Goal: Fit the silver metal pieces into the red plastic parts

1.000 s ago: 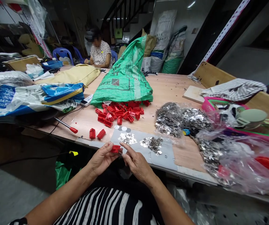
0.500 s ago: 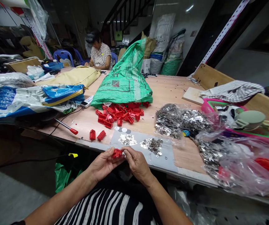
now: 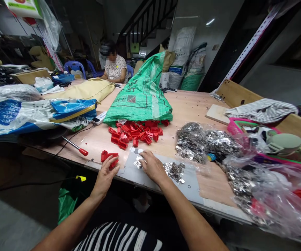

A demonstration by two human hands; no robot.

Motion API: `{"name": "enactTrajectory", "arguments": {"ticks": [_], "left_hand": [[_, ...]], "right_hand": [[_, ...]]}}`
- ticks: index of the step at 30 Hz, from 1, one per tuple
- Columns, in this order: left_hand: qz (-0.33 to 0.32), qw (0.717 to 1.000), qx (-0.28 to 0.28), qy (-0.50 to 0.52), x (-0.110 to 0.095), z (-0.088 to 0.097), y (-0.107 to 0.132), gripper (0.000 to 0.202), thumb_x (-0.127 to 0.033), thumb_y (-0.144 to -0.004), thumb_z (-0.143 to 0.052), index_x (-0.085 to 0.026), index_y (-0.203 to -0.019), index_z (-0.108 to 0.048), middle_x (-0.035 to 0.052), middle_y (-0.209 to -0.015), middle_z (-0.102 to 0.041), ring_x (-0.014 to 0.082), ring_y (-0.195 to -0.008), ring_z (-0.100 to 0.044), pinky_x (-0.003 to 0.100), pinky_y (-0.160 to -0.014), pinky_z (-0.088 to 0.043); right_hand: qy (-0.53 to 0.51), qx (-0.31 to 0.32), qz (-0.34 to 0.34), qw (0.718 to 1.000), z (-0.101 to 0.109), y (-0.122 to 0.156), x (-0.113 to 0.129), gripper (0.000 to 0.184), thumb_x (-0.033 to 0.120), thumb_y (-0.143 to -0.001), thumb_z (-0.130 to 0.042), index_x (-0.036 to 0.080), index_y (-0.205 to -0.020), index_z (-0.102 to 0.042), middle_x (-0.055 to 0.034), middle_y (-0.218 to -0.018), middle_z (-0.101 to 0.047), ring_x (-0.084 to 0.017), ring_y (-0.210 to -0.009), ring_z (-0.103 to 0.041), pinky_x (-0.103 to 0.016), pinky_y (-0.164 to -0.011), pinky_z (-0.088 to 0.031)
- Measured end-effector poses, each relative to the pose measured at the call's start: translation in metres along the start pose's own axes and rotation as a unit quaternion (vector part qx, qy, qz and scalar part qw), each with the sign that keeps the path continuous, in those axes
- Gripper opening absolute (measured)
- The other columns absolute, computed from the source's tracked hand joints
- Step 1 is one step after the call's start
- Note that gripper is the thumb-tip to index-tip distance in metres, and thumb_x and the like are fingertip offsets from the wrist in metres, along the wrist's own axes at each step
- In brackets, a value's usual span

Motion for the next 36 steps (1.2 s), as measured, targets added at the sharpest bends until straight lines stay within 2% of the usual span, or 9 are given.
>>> {"name": "enactTrajectory", "arguments": {"ticks": [4, 7, 12, 19, 24, 27, 30, 33, 36], "left_hand": [[-0.099, 0.985, 0.023, -0.139, 0.004, 0.0, 0.006, 0.046, -0.027, -0.083, -0.059, -0.03, -0.129, -0.053, 0.0052, -0.155, -0.019, 0.0272, -0.129, -0.044, 0.038, -0.097, -0.047], [-0.19, 0.959, 0.016, -0.21, 0.0, -0.002, 0.011, 0.049, -0.021, -0.085, -0.055, -0.031, -0.133, -0.048, 0.0046, -0.156, -0.018, 0.0286, -0.138, -0.03, 0.045, -0.106, -0.039], [-0.249, 0.934, 0.001, -0.256, -0.006, -0.003, 0.014, 0.049, -0.017, -0.085, -0.054, -0.029, -0.132, -0.049, 0.0073, -0.154, -0.025, 0.0283, -0.139, -0.03, 0.05, -0.111, -0.032], [-0.229, 0.954, 0.029, -0.19, -0.009, -0.01, 0.015, 0.05, -0.019, -0.08, -0.062, -0.03, -0.129, -0.053, 0.0076, -0.134, -0.055, 0.0269, -0.127, -0.047, 0.047, -0.107, -0.036], [-0.218, 0.961, 0.073, -0.151, -0.015, -0.024, 0.018, 0.042, -0.016, -0.078, -0.062, -0.028, -0.118, -0.062, 0.006, -0.119, -0.065, 0.0263, -0.114, -0.057, 0.043, -0.101, -0.042], [-0.194, 0.965, 0.113, -0.136, -0.019, -0.031, 0.023, 0.03, -0.018, -0.08, -0.059, -0.027, -0.108, -0.067, 0.0052, -0.107, -0.07, 0.0239, -0.103, -0.062, 0.038, -0.095, -0.046], [-0.138, 0.974, 0.131, -0.121, -0.019, -0.033, 0.029, 0.026, -0.024, -0.077, -0.066, -0.025, -0.103, -0.067, 0.0049, -0.1, -0.071, 0.0228, -0.095, -0.065, 0.033, -0.089, -0.047], [-0.076, 0.984, 0.139, -0.081, -0.016, -0.034, 0.033, 0.025, -0.029, -0.075, -0.069, -0.022, -0.099, -0.065, 0.0046, -0.096, -0.07, 0.0209, -0.089, -0.065, 0.03, -0.083, -0.049], [-0.032, 0.989, 0.144, -0.023, -0.013, -0.036, 0.036, 0.027, -0.03, -0.074, -0.071, -0.02, -0.098, -0.064, 0.0054, -0.098, -0.069, 0.02, -0.092, -0.064, 0.029, -0.085, -0.048]], "right_hand": [[0.032, 0.021, 0.011, 0.999, -0.01, -0.034, 0.007, 0.038, 0.02, -0.087, -0.054, 0.023, -0.125, -0.056, -0.0088, -0.138, -0.046, -0.024, -0.122, -0.048, -0.036, -0.099, -0.041], [0.033, 0.023, 0.017, 0.999, -0.017, -0.053, 0.008, 0.036, 0.017, -0.085, -0.057, 0.021, -0.121, -0.059, -0.0102, -0.139, -0.045, -0.025, -0.126, -0.044, -0.038, -0.101, -0.038], [0.001, 0.029, 0.041, 0.999, -0.02, -0.062, 0.005, 0.035, 0.014, -0.082, -0.06, 0.018, -0.117, -0.062, -0.0112, -0.127, -0.057, -0.024, -0.121, -0.048, -0.035, -0.101, -0.038], [-0.199, 0.039, 0.096, 0.975, 0.005, -0.007, 0.029, 0.037, 0.026, -0.089, -0.057, 0.022, -0.125, -0.058, -0.0072, -0.125, -0.059, -0.018, -0.102, -0.059, -0.029, -0.087, -0.047], [-0.354, 0.096, 0.083, 0.927, 0.02, 0.048, 0.056, 0.035, 0.035, -0.089, -0.057, 0.023, -0.121, -0.062, -0.0065, -0.12, -0.062, -0.022, -0.107, -0.058, -0.034, -0.094, -0.045], [-0.391, 0.1, 0.045, 0.914, 0.023, 0.063, 0.046, 0.035, 0.035, -0.087, -0.058, 0.022, -0.12, -0.061, -0.0054, -0.115, -0.065, -0.021, -0.104, -0.06, -0.033, -0.091, -0.047], [-0.303, 0.023, -0.03, 0.952, 0.031, 0.068, 0.007, 0.026, 0.034, -0.089, -0.054, 0.021, -0.108, -0.064, -0.0049, -0.104, -0.069, -0.02, -0.097, -0.063, -0.031, -0.085, -0.048], [-0.073, -0.089, -0.116, 0.987, 0.043, 0.069, -0.038, 0.018, 0.028, -0.088, -0.051, 0.02, -0.095, -0.065, -0.0057, -0.097, -0.069, -0.021, -0.091, -0.062, -0.031, -0.08, -0.045], [0.056, -0.071, -0.159, 0.983, 0.044, 0.07, -0.061, 0.014, 0.021, -0.086, -0.051, 0.019, -0.089, -0.064, -0.0062, -0.094, -0.068, -0.02, -0.085, -0.061, -0.028, -0.072, -0.042]]}}
Point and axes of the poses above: each hand's wrist, its own y-axis away from the middle knuckle, its own z-axis out of the back of the hand, x = y × z, the point moved 3 cm from there along -y, towards the middle knuckle
